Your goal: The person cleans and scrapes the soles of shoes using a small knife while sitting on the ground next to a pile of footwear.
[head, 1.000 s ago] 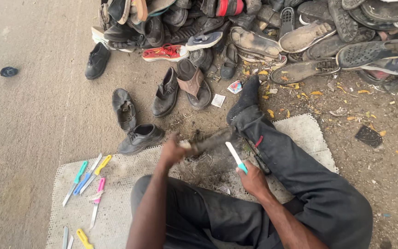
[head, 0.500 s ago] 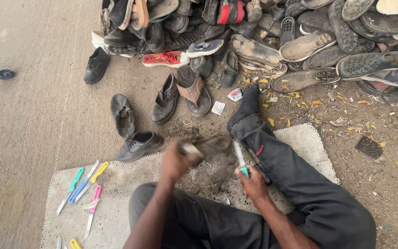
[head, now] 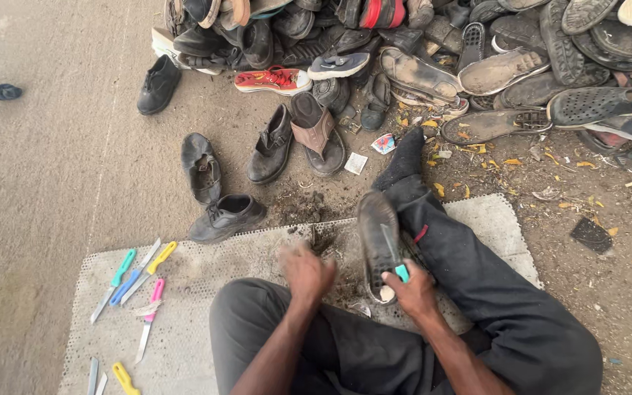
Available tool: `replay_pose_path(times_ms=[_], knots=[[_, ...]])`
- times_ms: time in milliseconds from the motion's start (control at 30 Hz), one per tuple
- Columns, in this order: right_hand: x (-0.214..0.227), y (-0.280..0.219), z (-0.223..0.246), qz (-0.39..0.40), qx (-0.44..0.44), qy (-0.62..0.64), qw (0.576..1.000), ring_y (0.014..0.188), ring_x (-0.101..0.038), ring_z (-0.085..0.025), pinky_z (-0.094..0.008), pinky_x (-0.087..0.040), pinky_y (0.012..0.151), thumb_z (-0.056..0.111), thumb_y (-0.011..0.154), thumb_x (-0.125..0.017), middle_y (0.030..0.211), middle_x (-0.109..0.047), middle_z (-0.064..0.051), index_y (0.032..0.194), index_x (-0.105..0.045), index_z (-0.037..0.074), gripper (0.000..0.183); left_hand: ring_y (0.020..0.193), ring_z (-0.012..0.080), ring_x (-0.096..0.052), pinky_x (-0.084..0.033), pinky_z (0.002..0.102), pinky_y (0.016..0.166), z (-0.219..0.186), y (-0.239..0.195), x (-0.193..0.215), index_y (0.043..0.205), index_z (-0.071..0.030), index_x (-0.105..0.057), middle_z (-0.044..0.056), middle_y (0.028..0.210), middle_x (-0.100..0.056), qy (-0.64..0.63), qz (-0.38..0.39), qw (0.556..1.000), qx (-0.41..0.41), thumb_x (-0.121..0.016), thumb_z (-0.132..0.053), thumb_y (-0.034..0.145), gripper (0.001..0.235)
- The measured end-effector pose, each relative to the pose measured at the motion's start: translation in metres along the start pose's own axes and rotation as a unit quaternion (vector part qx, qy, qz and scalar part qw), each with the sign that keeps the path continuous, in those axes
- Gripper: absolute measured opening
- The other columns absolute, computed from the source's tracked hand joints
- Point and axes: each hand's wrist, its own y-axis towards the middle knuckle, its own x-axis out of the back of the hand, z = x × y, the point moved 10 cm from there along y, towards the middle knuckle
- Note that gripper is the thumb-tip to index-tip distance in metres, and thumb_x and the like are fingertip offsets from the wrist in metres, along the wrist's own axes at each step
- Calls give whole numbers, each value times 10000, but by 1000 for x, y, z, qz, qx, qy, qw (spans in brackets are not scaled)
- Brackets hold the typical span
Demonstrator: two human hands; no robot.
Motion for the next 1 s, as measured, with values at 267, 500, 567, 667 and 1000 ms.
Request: replay_pose_path(times_ms=[267,500,567,667,1000], knots=[[42,-26,44,-80,13,71,994,712,-601,-128,-346,-504,652,232,883,-766,783,-685,-34,992,-697,3,263,1513,573,58,20,642,1210,-15,29,-45,1592,85,-45,428,1617,66,51,-122,981,139,-255,-701,1021,994],[62,-25,25,-49,-80,188,978,470,-451,-75,-292,-371,415,209,888,-755,667,-591,-24,1018,-685,21,239,1463,570,-136,-63,640,1205,-106,99,42,1597,-41,-320,436,1547,-177,-6,-141,976,-166,-381,-410,1026,682],[61,-21,24,-42,-97,238,966,413,-411,-69,-282,-334,353,202,884,-754,645,-565,-19,1028,-666,24,245,1436,439,-407,-238,593,1259,-112,74,-34,1503,-8,-429,288,1523,-442,337,84,879,-328,-319,-237,1134,448],[59,-21,30,-40,-96,291,951,393,-406,-55,-267,-322,318,196,872,-748,651,-578,2,1044,-654,32,256,1570,258,-145,-77,513,1281,-78,-63,-118,1603,-251,-284,80,1700,-184,333,172,578,-725,-319,-502,1032,624],[80,-40,35,-58,-134,206,967,391,-402,-67,-269,-328,334,203,866,-752,617,-568,2,1022,-679,38,238,1601,281,-10,22,562,1261,-95,6,-75,1633,-266,-174,58,1738,-71,304,350,720,-517,-553,-627,959,853]])
